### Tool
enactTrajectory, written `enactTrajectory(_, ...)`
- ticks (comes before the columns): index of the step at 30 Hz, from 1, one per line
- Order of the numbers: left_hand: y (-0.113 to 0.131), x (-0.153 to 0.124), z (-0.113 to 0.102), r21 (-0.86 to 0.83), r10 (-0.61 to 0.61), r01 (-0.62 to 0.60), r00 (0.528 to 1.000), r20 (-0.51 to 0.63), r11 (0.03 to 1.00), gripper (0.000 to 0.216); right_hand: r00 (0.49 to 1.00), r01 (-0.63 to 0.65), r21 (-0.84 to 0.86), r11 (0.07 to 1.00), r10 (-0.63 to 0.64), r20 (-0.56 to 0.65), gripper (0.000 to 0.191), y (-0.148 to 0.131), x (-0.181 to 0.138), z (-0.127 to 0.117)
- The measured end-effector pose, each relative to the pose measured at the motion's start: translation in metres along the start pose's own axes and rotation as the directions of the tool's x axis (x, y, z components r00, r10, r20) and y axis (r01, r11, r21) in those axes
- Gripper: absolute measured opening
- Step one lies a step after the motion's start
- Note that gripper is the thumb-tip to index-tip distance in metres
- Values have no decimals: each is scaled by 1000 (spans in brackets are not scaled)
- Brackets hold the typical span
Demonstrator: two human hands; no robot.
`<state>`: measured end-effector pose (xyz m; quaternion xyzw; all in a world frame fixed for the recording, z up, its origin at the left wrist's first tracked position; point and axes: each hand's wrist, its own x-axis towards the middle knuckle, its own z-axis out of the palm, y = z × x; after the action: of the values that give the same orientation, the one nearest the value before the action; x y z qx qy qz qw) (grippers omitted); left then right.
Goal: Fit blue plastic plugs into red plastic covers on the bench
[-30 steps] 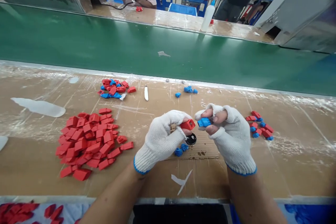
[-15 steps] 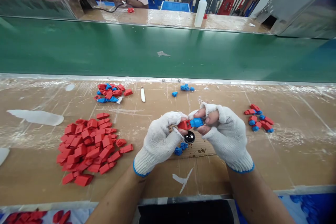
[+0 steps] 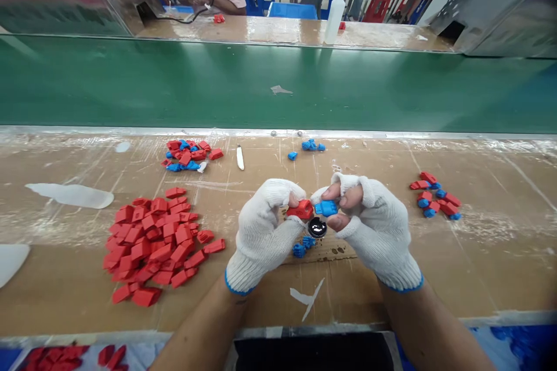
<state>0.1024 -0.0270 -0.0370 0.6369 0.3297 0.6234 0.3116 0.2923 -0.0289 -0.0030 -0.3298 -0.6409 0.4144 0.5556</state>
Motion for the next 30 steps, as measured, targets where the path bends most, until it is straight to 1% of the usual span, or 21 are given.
enactTrajectory(3, 1, 2, -1, 69, 81, -81, 997, -11, 994, 35, 1000, -7, 38, 999, 7, -10, 26, 2, -1, 3)
enactTrajectory(10, 8, 7, -2, 195, 163, -161, 987, 7, 968, 36, 1000, -3, 97, 995, 4, -12, 29, 0, -3, 8)
enactTrajectory(14, 8, 8, -2, 272, 251, -245, 968, 12, 930, 36, 1000, -15, 65, 998, 14, 15, 27, 1, -4, 7)
enactTrajectory(18, 9, 9, -3, 347, 324, -314, 946, 29, 884, 35, 999, 7, 3, 1000, -7, 33, 26, 0, -2, 7)
enactTrajectory(21, 12, 9, -3, 400, 338, -328, 940, 48, 856, 33, 998, 30, -48, 998, -27, 57, 27, -4, 1, 9)
enactTrajectory(23, 12, 9, -3, 415, 328, -319, 943, 52, 852, 33, 998, 23, -76, 997, -18, 63, 27, -5, 3, 10)
enactTrajectory(26, 11, 7, -2, 357, 275, -271, 961, 41, 894, 32, 999, 8, -97, 995, -4, 43, 25, -3, 2, 7)
enactTrajectory(30, 9, 6, -2, 103, 147, -152, 988, 53, 983, 22, 999, 37, -151, 988, -37, 1, 22, -2, 4, 0)
